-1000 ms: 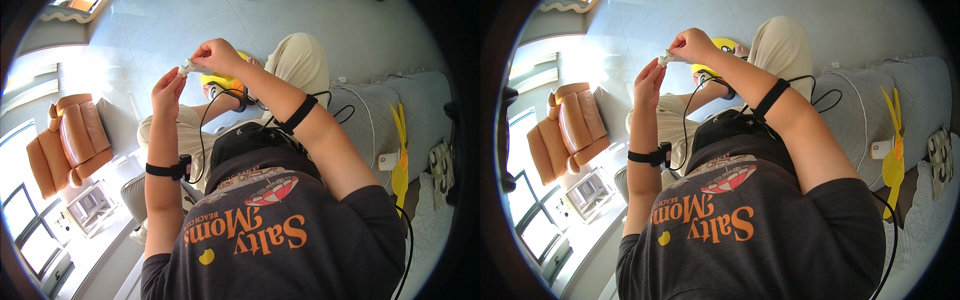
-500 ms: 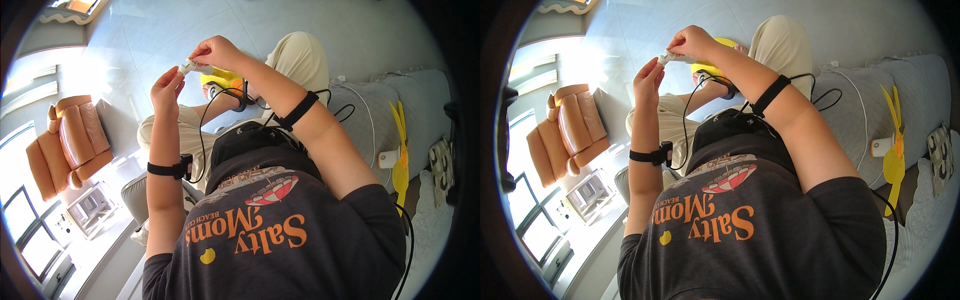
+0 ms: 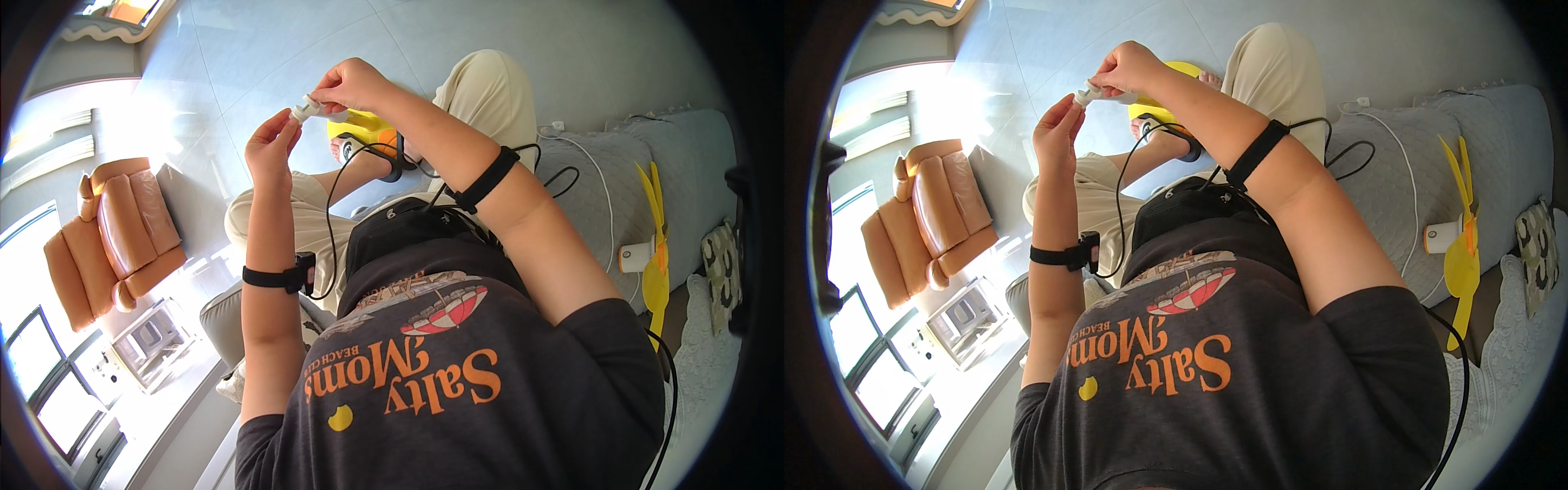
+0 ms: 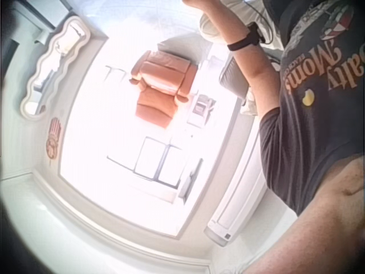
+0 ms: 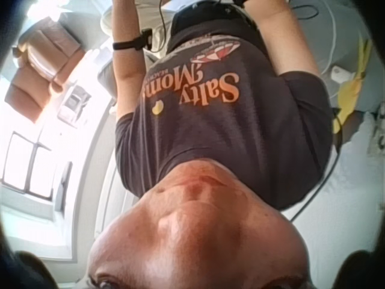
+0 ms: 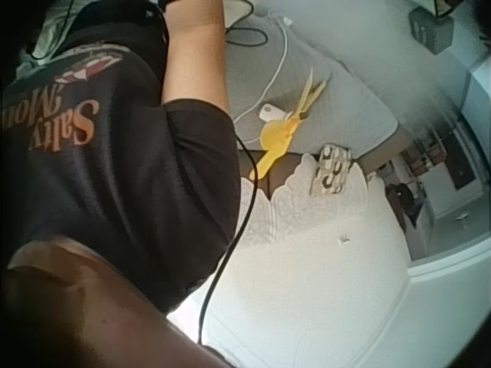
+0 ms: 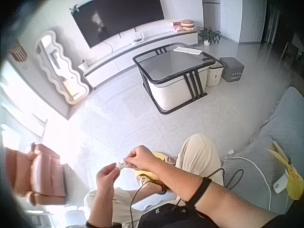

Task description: The person assembles a small yellow desk fan by attaching the blade assembly to the motor housing and securing it. They then handle the power cord and plug, and finally move a dining chair.

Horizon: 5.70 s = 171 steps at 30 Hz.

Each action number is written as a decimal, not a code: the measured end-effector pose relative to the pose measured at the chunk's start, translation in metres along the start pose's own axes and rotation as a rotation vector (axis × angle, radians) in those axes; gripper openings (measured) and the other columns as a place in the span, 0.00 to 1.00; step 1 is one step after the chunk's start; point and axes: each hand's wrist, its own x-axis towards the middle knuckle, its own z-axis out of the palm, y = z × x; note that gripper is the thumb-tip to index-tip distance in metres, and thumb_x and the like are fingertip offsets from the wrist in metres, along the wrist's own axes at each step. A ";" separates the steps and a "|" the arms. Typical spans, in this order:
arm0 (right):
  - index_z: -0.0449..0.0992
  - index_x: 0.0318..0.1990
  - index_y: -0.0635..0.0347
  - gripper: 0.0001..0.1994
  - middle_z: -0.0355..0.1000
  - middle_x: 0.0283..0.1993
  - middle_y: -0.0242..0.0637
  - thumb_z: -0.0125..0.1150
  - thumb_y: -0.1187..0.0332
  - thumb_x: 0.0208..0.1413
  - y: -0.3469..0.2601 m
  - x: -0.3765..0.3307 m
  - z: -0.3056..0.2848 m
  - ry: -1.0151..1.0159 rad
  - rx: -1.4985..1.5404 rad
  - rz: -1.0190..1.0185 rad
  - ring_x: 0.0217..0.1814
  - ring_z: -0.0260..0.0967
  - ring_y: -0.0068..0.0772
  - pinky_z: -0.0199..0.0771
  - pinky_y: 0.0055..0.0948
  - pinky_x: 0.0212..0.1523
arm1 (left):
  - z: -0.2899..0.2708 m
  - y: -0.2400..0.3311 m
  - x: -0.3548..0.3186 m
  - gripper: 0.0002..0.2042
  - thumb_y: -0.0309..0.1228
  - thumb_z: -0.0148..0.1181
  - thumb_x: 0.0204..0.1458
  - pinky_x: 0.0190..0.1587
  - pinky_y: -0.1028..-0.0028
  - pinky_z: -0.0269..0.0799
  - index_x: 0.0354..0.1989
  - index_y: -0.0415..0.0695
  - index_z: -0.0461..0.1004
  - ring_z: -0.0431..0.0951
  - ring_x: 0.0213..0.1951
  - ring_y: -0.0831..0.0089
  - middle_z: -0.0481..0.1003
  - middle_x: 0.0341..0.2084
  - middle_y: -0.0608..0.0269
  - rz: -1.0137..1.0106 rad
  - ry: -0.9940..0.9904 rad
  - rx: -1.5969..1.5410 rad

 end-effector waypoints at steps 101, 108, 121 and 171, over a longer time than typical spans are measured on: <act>0.83 0.35 0.59 0.09 0.81 0.33 0.38 0.68 0.66 0.47 0.001 -0.005 0.000 0.043 -0.230 -0.173 0.34 0.77 0.29 0.75 0.27 0.39 | -0.002 -0.005 -0.003 0.02 0.19 0.61 0.51 0.40 0.77 0.76 0.32 0.36 0.74 0.81 0.37 0.73 0.80 0.32 0.60 0.625 0.023 0.922; 0.83 0.35 0.59 0.09 0.80 0.32 0.38 0.68 0.66 0.47 -0.001 -0.010 0.002 0.055 -0.220 -0.195 0.34 0.77 0.30 0.75 0.27 0.39 | -0.003 -0.002 0.003 0.11 0.20 0.63 0.53 0.47 0.76 0.79 0.43 0.35 0.70 0.80 0.42 0.70 0.79 0.40 0.54 0.090 0.001 -0.116; 0.83 0.35 0.61 0.09 0.80 0.31 0.38 0.67 0.67 0.48 0.001 -0.010 0.004 0.085 -0.229 -0.191 0.32 0.77 0.28 0.76 0.26 0.39 | 0.010 0.000 -0.001 0.05 0.19 0.63 0.50 0.39 0.76 0.80 0.36 0.35 0.76 0.80 0.35 0.74 0.78 0.30 0.60 0.590 0.092 0.491; 0.80 0.34 0.62 0.10 0.79 0.29 0.37 0.67 0.64 0.50 0.000 -0.012 0.007 0.099 -0.298 -0.165 0.30 0.76 0.28 0.75 0.28 0.36 | -0.013 0.015 0.016 0.13 0.21 0.58 0.56 0.45 0.79 0.81 0.49 0.28 0.72 0.81 0.40 0.69 0.78 0.38 0.53 -0.203 -0.162 -0.188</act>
